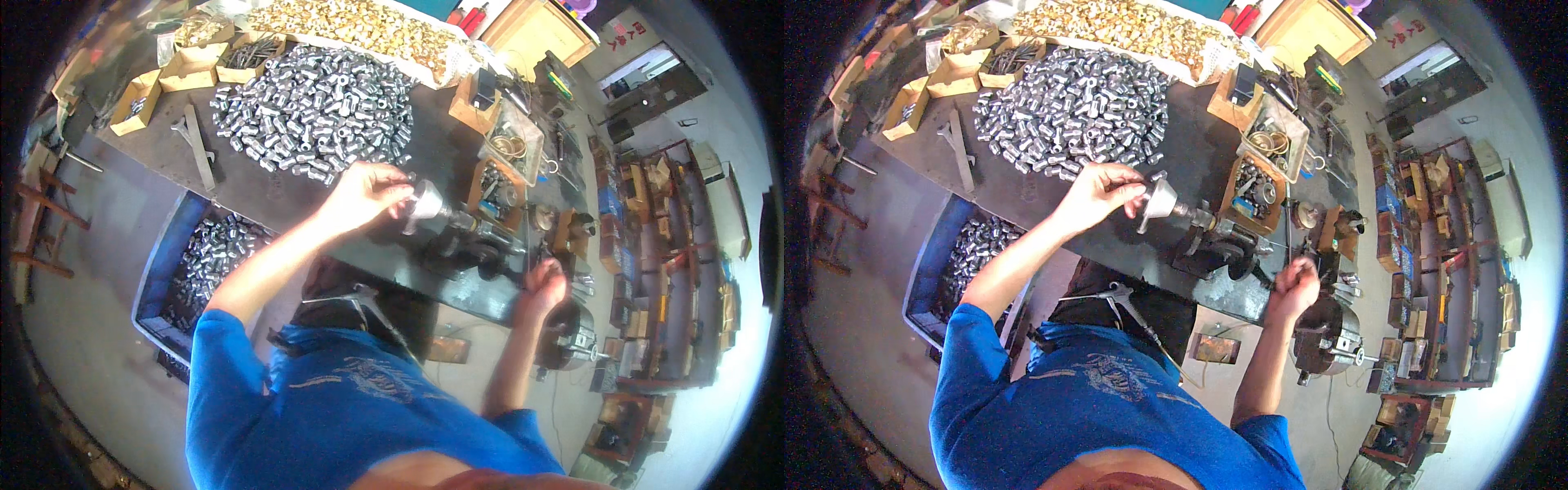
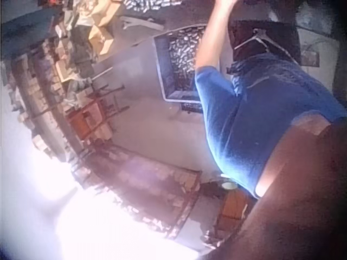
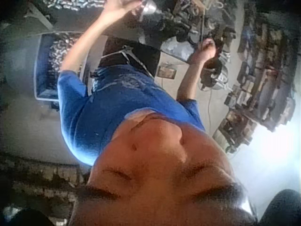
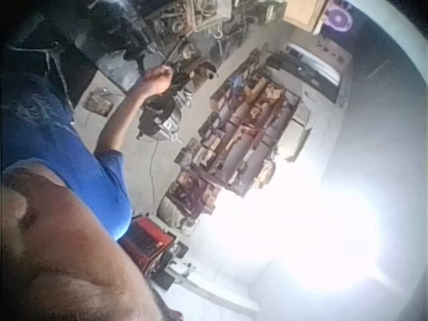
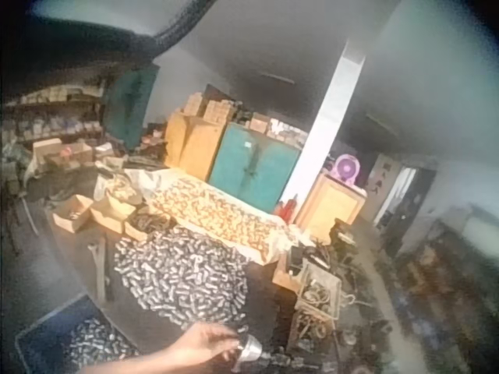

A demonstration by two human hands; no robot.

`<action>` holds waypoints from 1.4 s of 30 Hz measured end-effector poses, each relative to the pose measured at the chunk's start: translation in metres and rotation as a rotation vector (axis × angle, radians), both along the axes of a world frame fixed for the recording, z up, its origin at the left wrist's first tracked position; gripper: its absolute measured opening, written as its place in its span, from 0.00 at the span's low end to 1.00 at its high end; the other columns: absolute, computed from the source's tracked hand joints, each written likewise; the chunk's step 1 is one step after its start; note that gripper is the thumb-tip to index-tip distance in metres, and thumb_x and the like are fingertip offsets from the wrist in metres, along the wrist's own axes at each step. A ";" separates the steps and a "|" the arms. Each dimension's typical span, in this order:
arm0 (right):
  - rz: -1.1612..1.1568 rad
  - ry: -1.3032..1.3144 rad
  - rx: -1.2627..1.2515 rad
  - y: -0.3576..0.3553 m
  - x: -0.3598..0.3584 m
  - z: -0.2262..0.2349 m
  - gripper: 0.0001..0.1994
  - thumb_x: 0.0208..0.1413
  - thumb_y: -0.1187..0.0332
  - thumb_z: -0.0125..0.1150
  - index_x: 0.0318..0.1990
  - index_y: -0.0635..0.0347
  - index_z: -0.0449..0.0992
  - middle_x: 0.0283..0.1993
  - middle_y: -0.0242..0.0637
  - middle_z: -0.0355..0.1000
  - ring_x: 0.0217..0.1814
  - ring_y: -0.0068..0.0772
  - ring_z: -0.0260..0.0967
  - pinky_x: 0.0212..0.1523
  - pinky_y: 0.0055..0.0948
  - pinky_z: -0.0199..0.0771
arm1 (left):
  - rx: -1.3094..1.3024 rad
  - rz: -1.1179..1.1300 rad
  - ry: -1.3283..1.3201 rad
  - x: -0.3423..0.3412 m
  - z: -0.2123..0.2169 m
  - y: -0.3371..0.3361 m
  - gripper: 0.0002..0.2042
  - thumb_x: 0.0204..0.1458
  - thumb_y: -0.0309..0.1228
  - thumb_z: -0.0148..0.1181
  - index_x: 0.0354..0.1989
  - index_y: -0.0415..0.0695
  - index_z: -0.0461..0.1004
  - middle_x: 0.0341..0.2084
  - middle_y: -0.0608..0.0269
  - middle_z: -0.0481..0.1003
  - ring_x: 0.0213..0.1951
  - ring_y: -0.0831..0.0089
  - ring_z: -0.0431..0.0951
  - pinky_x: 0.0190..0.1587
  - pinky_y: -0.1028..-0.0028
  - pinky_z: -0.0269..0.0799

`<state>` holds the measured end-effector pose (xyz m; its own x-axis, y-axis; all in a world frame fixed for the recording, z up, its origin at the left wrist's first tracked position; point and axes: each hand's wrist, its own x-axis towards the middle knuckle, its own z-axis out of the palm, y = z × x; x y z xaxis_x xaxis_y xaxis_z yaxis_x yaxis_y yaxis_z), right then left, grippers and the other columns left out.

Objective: The person repeatedly picks up small metal parts from a pile and grinds them on a bench grinder, then places the finished parts into a blue bin. The process is repeated continuously throughout the clip.

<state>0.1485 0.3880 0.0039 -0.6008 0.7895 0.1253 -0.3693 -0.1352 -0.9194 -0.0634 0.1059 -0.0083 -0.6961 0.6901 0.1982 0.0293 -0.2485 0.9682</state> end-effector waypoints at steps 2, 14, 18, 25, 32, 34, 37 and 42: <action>-0.040 -0.045 -0.044 0.021 -0.026 0.009 0.09 0.54 0.65 0.43 0.28 0.61 0.66 0.16 0.24 0.51 0.15 0.15 0.43 0.14 0.17 0.41 | 0.006 0.080 0.028 0.011 0.004 0.002 0.07 0.53 0.25 0.54 0.33 0.33 0.72 0.20 0.64 0.72 0.21 0.82 0.71 0.24 0.81 0.70; -0.204 -0.214 0.145 0.067 -0.061 -0.115 0.10 0.49 0.67 0.51 0.23 0.66 0.71 0.24 0.30 0.66 0.24 0.22 0.60 0.25 0.24 0.60 | 0.031 0.125 -0.019 0.018 -0.006 0.017 0.05 0.55 0.27 0.51 0.32 0.38 0.70 0.21 0.69 0.69 0.21 0.85 0.66 0.24 0.83 0.64; -0.156 -0.088 -0.014 0.028 -0.049 -0.101 0.10 0.49 0.67 0.50 0.27 0.64 0.73 0.28 0.30 0.68 0.27 0.23 0.62 0.30 0.24 0.61 | 0.071 0.088 -0.127 0.019 -0.004 0.014 0.05 0.55 0.28 0.51 0.31 0.40 0.69 0.20 0.69 0.68 0.21 0.85 0.65 0.23 0.84 0.63; -0.191 -0.273 0.551 0.057 -0.070 -0.081 0.09 0.47 0.69 0.49 0.23 0.64 0.72 0.20 0.31 0.66 0.20 0.21 0.60 0.22 0.22 0.59 | 0.073 0.251 -0.050 0.026 -0.007 0.029 0.07 0.55 0.29 0.52 0.28 0.40 0.68 0.18 0.71 0.67 0.20 0.86 0.64 0.21 0.82 0.60; -0.117 0.149 0.030 0.040 -0.057 -0.010 0.07 0.49 0.72 0.44 0.27 0.64 0.69 0.15 0.26 0.54 0.14 0.15 0.47 0.14 0.15 0.46 | 0.076 0.150 -0.197 0.015 -0.010 0.019 0.08 0.54 0.31 0.54 0.26 0.42 0.69 0.16 0.70 0.68 0.16 0.86 0.65 0.16 0.86 0.59; -0.168 0.166 0.032 0.012 -0.032 0.006 0.07 0.51 0.70 0.44 0.26 0.61 0.67 0.16 0.25 0.53 0.14 0.13 0.44 0.12 0.14 0.41 | 0.098 0.113 -0.235 0.013 -0.009 0.014 0.07 0.53 0.30 0.55 0.28 0.40 0.70 0.17 0.69 0.69 0.17 0.85 0.67 0.16 0.85 0.61; -0.059 0.152 0.083 -0.003 0.009 -0.022 0.08 0.53 0.67 0.46 0.26 0.60 0.66 0.16 0.24 0.53 0.14 0.13 0.44 0.12 0.14 0.40 | 0.183 0.080 -0.326 0.013 -0.010 0.014 0.07 0.53 0.30 0.55 0.30 0.38 0.71 0.19 0.66 0.71 0.18 0.82 0.70 0.17 0.84 0.64; -0.121 -0.087 -0.183 0.014 -0.004 -0.098 0.08 0.51 0.68 0.51 0.23 0.58 0.67 0.17 0.25 0.57 0.16 0.15 0.51 0.13 0.16 0.47 | 0.206 0.083 -0.370 0.014 -0.004 0.012 0.08 0.54 0.30 0.53 0.34 0.36 0.70 0.21 0.63 0.72 0.18 0.81 0.71 0.17 0.83 0.66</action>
<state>0.1440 0.4018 -0.0941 -0.5028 0.8612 -0.0746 -0.3137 -0.2621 -0.9126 -0.0496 0.1176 -0.0127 -0.7979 0.6005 0.0530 -0.2820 -0.4495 0.8476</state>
